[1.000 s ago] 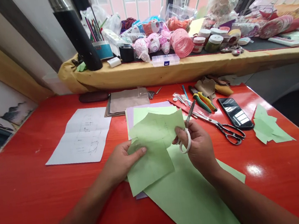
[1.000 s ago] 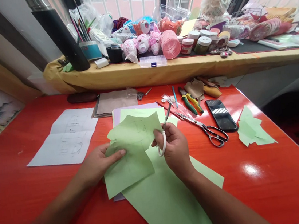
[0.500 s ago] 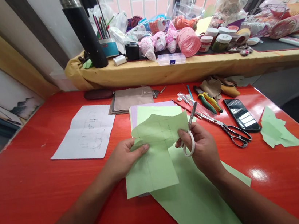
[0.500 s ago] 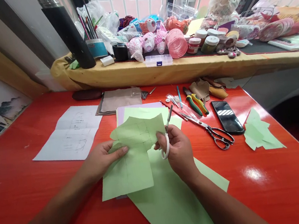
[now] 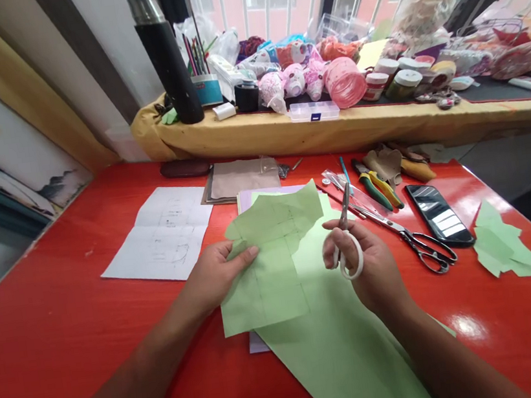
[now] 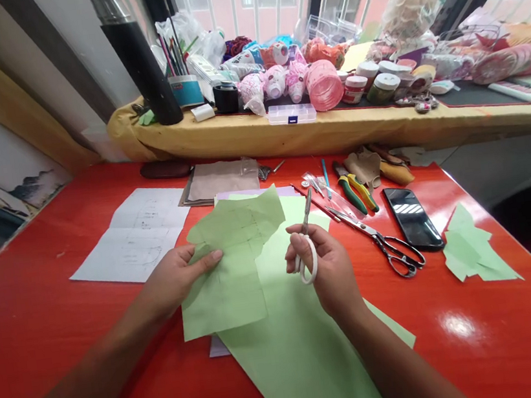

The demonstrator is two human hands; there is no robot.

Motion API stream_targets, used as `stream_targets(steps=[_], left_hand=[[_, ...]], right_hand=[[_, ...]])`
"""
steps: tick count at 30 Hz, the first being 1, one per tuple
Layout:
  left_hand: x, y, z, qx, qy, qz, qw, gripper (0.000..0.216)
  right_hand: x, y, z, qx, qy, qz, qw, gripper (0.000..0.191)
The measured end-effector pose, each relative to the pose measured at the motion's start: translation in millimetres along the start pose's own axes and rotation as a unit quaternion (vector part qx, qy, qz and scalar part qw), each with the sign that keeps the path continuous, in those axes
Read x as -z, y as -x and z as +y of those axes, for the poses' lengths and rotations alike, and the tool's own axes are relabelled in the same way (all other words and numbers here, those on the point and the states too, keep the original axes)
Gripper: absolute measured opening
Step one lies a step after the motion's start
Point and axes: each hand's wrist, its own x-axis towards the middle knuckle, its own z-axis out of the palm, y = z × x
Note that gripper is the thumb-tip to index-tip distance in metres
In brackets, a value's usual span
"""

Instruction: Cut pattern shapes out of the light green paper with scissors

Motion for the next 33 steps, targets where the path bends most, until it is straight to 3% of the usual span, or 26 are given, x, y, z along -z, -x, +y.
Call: stream_targets(steps=[6, 12, 20, 33], left_hand=[[11, -4, 3, -0.033, 0.065, 0.027, 0.997, 0.04], [21, 1, 14, -0.079, 0.109, 0.061, 0.989, 0.039], [16, 8, 16, -0.084, 0.058, 0.079, 0.992, 0.034], [7, 10, 12, -0.084, 0.004, 0.085, 0.993, 0.033]], right_hand=[[-1, 7, 1, 0.023, 0.022, -0.124, 0.992, 0.044], [-5, 10, 2, -0.016, 0.07, -0.217, 0.974, 0.051], [-5, 12, 4, -0.018, 0.125, -0.234, 0.964, 0.052], [-7, 14, 5, -0.015, 0.122, -0.236, 0.964, 0.05]])
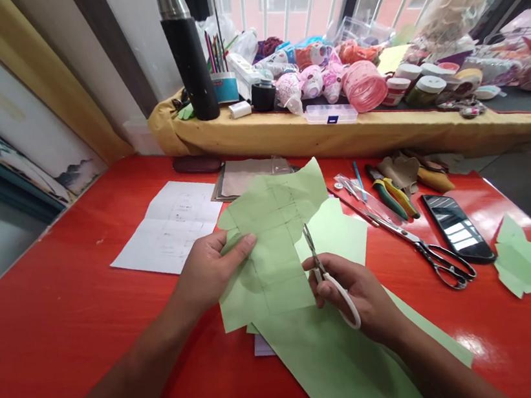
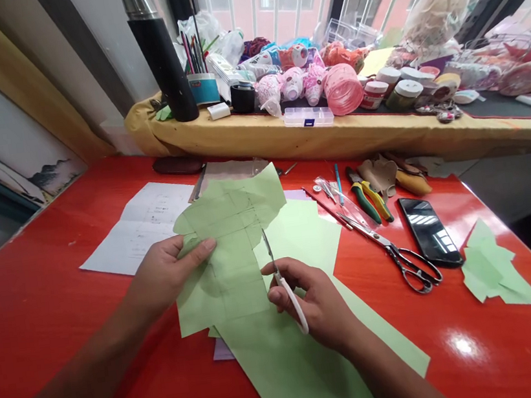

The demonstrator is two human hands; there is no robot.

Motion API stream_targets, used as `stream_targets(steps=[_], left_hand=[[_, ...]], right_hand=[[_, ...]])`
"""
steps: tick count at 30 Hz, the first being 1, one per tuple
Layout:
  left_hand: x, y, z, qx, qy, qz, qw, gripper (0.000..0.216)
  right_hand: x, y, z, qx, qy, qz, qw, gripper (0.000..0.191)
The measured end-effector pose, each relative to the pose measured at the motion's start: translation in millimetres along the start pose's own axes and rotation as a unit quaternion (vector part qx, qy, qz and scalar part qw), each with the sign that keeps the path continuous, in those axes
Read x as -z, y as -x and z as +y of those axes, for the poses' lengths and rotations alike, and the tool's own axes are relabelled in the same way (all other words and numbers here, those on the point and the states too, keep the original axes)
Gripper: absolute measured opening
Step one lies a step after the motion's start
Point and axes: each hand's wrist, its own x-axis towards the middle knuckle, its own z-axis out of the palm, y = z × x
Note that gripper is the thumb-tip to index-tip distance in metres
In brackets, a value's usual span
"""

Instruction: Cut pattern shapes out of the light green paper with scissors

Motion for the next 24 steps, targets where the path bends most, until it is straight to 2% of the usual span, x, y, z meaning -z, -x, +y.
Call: stream_targets(steps=[11, 18, 24], left_hand=[[-2.3, 3.6, -0.7, -0.002, -0.016, -0.018, 1.0, 0.034], [-6.4, 6.7, -0.5, 0.009, -0.036, -0.026, 0.999, 0.049], [-9.0, 8.0, 1.4, 0.013, -0.03, -0.045, 0.998, 0.042]], right_hand=[[-1.3, 0.6, -3.7, 0.009, 0.029, 0.013, 0.999, 0.049], [1.0, 0.1, -3.7, 0.025, 0.067, 0.034, 0.997, 0.049], [1.9, 0.1, -3.9, 0.035, 0.096, 0.051, 0.993, 0.052]])
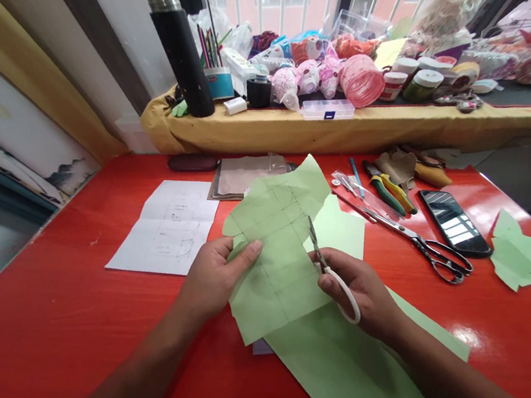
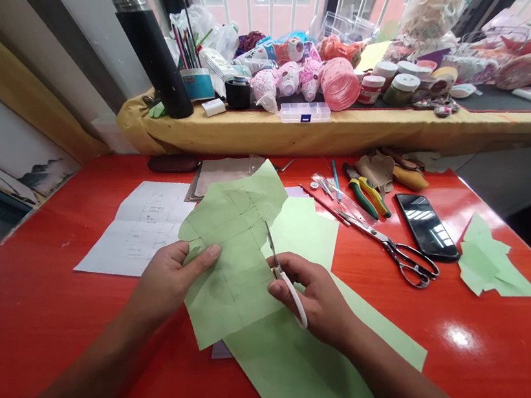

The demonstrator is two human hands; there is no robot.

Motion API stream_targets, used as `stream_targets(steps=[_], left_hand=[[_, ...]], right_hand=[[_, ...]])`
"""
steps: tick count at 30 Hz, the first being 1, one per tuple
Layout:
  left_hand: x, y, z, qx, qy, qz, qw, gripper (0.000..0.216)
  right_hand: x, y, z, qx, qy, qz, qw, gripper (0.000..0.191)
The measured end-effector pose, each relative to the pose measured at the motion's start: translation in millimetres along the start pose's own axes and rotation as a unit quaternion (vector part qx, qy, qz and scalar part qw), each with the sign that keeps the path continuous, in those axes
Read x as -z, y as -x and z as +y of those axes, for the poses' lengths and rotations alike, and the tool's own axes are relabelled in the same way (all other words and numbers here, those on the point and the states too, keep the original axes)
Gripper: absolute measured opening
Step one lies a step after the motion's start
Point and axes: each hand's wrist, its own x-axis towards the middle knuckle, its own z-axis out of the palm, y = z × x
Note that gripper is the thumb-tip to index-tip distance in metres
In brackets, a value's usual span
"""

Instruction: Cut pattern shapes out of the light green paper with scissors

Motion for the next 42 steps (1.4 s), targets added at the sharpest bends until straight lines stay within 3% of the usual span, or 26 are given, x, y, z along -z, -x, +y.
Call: stream_targets(steps=[4, 15, 24, 42], left_hand=[[-1.2, 1.1, 0.3, 0.001, 0.022, -0.034, 0.999, 0.035], [-1.1, 0.9, -0.1, 0.0, 0.031, -0.036, 0.999, 0.03], [-0.1, 3.0, -1.2, 0.002, 0.012, -0.045, 0.999, 0.043], [2.1, 2.0, -5.6, -0.018, 0.042, -0.065, 0.997, 0.031]], right_hand=[[-0.3, 0.4, -0.6, 0.007, 0.003, 0.011, 1.0, 0.052], [-0.4, 0.9, 0.7, 0.001, 0.017, 0.01, 1.0, 0.054], [0.0, 0.2, 0.1, 0.0, 0.013, 0.008, 1.0, 0.055], [-0.8, 0.1, -0.8, -0.008, 0.021, 0.021, 1.0, 0.05]])
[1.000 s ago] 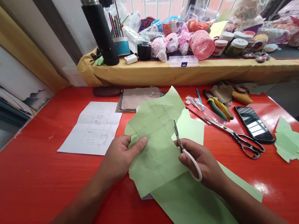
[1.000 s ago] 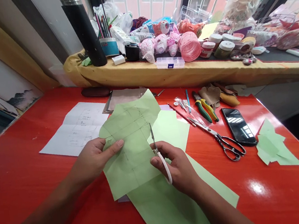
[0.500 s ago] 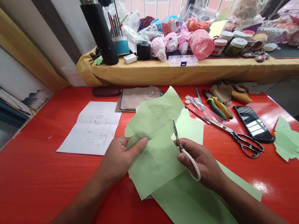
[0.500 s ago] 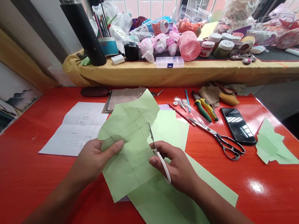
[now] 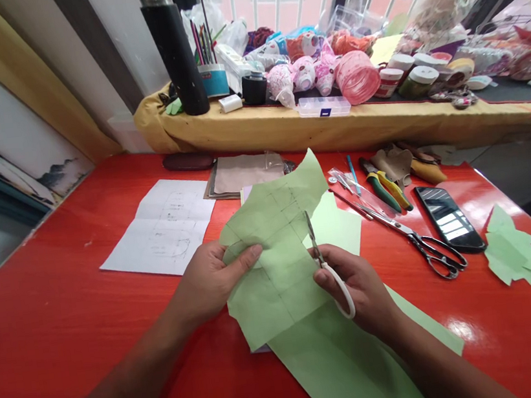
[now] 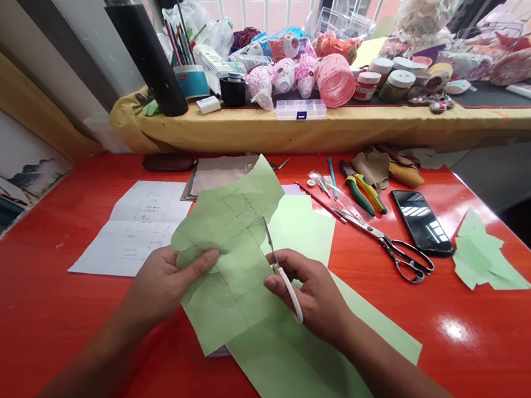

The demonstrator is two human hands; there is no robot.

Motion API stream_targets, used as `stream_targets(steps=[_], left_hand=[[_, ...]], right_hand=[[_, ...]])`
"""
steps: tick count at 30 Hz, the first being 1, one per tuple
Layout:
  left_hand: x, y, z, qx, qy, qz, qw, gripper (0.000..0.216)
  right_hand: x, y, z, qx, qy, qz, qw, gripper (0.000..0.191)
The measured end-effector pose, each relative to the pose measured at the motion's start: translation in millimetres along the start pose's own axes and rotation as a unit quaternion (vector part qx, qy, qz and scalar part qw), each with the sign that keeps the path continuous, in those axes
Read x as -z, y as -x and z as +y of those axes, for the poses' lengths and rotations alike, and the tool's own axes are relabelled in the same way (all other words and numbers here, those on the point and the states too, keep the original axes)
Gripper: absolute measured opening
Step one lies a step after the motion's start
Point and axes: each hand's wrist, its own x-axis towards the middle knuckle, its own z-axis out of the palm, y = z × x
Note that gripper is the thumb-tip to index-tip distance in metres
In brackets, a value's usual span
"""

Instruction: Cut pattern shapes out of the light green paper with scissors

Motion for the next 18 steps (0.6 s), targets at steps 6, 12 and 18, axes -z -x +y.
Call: stream_targets(steps=[6, 12, 18], left_hand=[[3, 1, 2, 0.006, -0.021, 0.005, 1.0, 0.036], [9, -2, 3, -0.003, -0.05, 0.008, 0.999, 0.04], [16, -2, 9, 0.026, -0.054, -0.011, 0.998, 0.039]], right_hand=[[0, 0, -1, -0.001, -0.008, -0.003, 1.0, 0.045], [0, 0, -2, 0.005, 0.007, 0.0, 1.0, 0.045], [0, 0, -3, 0.008, -0.002, -0.014, 1.0, 0.045]])
